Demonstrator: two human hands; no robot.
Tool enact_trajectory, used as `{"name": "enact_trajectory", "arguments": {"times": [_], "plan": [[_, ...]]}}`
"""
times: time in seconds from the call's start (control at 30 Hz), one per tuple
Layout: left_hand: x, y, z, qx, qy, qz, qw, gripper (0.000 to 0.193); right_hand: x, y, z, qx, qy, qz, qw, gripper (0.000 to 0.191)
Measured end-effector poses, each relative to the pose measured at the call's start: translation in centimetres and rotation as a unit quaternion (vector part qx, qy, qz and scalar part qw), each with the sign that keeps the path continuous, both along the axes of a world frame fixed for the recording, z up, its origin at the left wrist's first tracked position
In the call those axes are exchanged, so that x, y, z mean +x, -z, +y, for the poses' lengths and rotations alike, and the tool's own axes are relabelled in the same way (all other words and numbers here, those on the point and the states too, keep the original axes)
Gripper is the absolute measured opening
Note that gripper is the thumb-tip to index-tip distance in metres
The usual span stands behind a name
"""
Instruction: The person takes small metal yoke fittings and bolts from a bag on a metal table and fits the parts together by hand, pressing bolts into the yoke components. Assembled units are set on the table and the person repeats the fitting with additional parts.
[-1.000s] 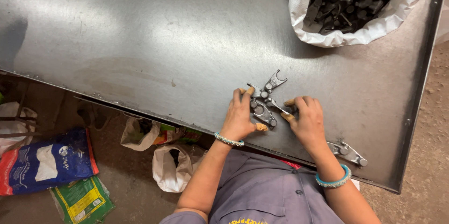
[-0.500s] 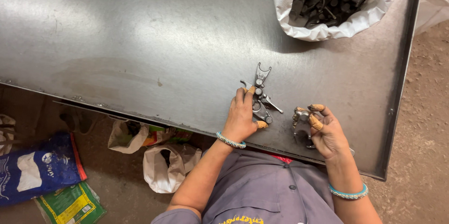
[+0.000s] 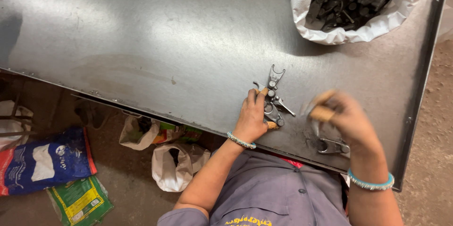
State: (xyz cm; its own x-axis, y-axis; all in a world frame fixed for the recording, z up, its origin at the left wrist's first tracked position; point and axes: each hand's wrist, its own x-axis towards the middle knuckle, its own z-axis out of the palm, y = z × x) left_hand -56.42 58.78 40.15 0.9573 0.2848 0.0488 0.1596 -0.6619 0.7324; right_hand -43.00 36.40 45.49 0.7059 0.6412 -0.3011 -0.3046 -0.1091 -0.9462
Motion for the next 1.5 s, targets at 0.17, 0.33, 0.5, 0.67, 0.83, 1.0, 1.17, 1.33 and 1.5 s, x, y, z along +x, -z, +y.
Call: {"name": "enact_trajectory", "arguments": {"times": [0.17,0.33,0.5,0.67,0.83,1.0,1.17,1.33,1.5], "plan": [[-0.1,-0.1,-0.1,-0.031,-0.006,0.002,0.999,0.098,1.2,-0.4,3.2,0.211,0.143,-0.016,0.967,0.05],[0.1,-0.1,0.2,-0.017,-0.005,-0.011,1.0,0.095,-3.1,3.2,4.8,-0.204,0.012,-0.243,0.948,0.034],[0.2,0.4,0.5,-0.02,-0.003,-0.008,1.0,0.095,-2.2,4.0,2.2,-0.211,0.077,-0.235,0.946,0.023],[0.3,0.9,0.7,-0.02,-0.003,-0.019,1.0,0.091,-2.9,1.3,-0.5,-0.334,0.106,-0.301,0.887,0.029],[0.2,0.9,0.7,-0.016,-0.003,-0.022,1.0,0.09,-4.0,0.9,1.4,-0.303,0.033,-0.431,0.849,0.047],[0.1,0.5,0.5,-0.013,-0.002,-0.018,1.0,0.09,-4.2,3.4,1.9,-0.309,0.047,-0.378,0.871,0.038],[0.1,0.3,0.4,-0.012,-0.002,-0.006,1.0,0.088,-2.9,7.0,-2.3,0.134,0.143,0.017,0.98,0.047],[0.3,0.2,-0.1,-0.025,0.015,-0.009,1.0,0.096,-1.7,9.4,-5.1,0.243,0.158,0.237,0.927,0.05],[0.2,0.0,-2.0,-0.04,0.019,-0.035,0.998,0.097,-2.2,8.6,-4.3,0.212,0.166,0.248,0.93,0.043]]}}
